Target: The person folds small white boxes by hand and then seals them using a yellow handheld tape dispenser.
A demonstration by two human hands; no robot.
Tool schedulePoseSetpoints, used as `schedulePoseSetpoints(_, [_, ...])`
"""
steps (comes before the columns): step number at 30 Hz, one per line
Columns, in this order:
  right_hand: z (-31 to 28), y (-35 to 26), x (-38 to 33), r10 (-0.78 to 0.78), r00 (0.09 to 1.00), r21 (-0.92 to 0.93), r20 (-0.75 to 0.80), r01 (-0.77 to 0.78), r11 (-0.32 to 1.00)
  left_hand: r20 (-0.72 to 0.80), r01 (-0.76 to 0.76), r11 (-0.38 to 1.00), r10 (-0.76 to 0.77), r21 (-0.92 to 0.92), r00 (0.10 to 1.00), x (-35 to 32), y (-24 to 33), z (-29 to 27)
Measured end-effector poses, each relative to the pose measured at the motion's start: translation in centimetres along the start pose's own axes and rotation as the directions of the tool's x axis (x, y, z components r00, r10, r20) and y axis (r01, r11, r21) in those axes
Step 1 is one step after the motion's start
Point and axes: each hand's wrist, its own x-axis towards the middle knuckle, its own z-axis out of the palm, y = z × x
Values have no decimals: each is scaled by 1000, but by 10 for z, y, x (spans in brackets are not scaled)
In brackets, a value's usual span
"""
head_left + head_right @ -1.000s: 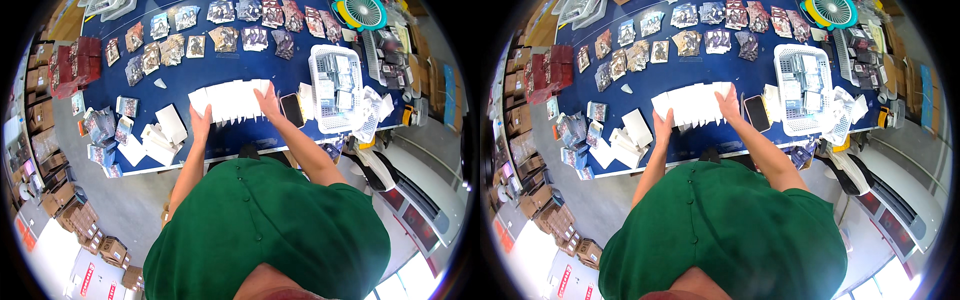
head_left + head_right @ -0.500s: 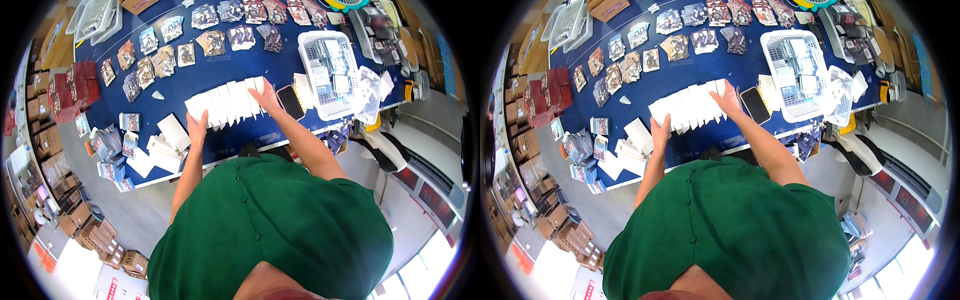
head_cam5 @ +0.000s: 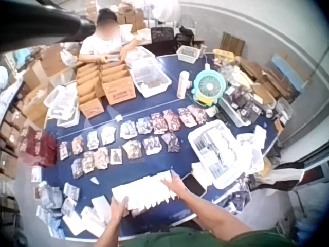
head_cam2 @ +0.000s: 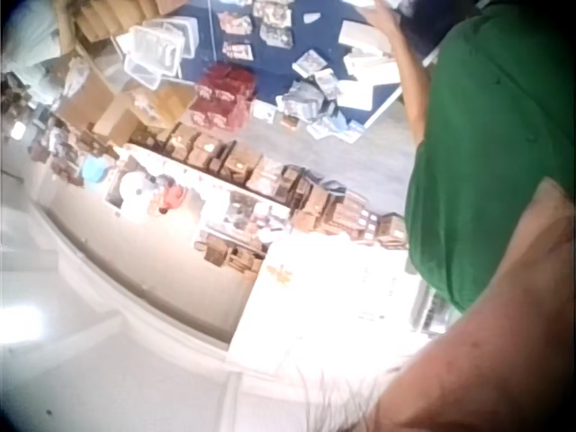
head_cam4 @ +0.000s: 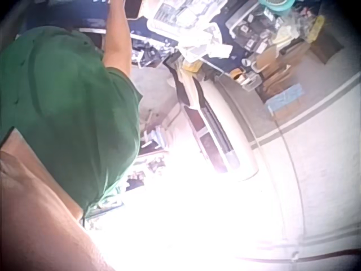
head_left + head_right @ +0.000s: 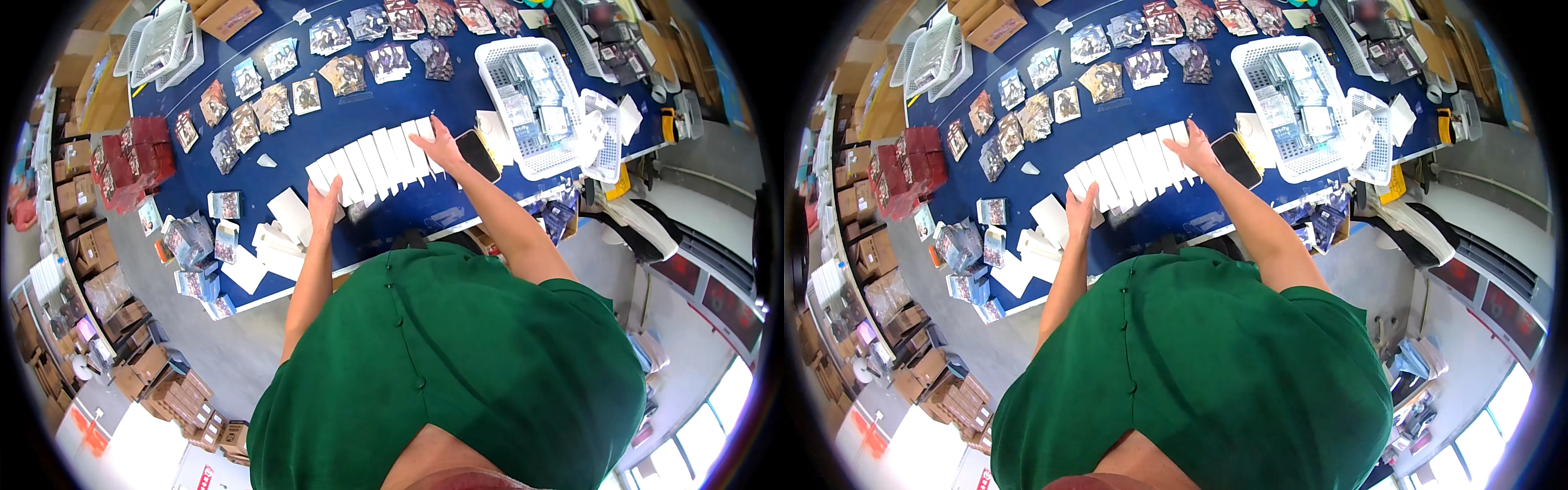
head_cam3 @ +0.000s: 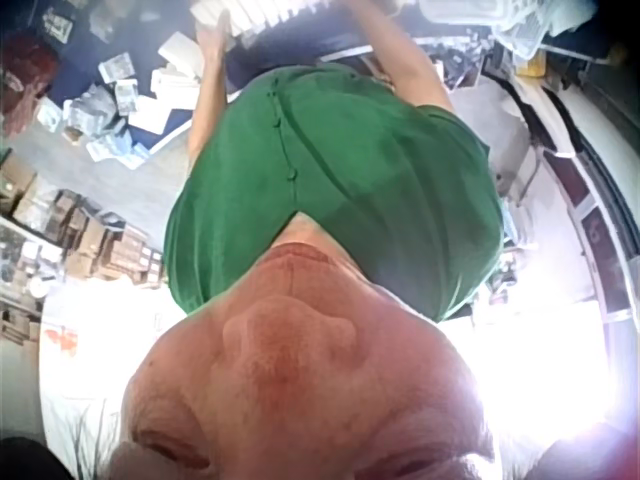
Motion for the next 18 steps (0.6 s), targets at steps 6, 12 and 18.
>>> schedulePoseSetpoints(6, [-8,5,-1,-43,998,9,-35,43,999,-39,11,999,-10,30,999,-4,5,1])
schedulePoseSetpoints(12, [-21,13,-10,-58,997,87,-45,62,994,-83,75,997,-72,34,994,-13,9,4])
schedulePoseSetpoints(18, [-41,19,-36,-108,992,71,-63,112,991,-197,91,995,-83,33,977,-12,-7,4])
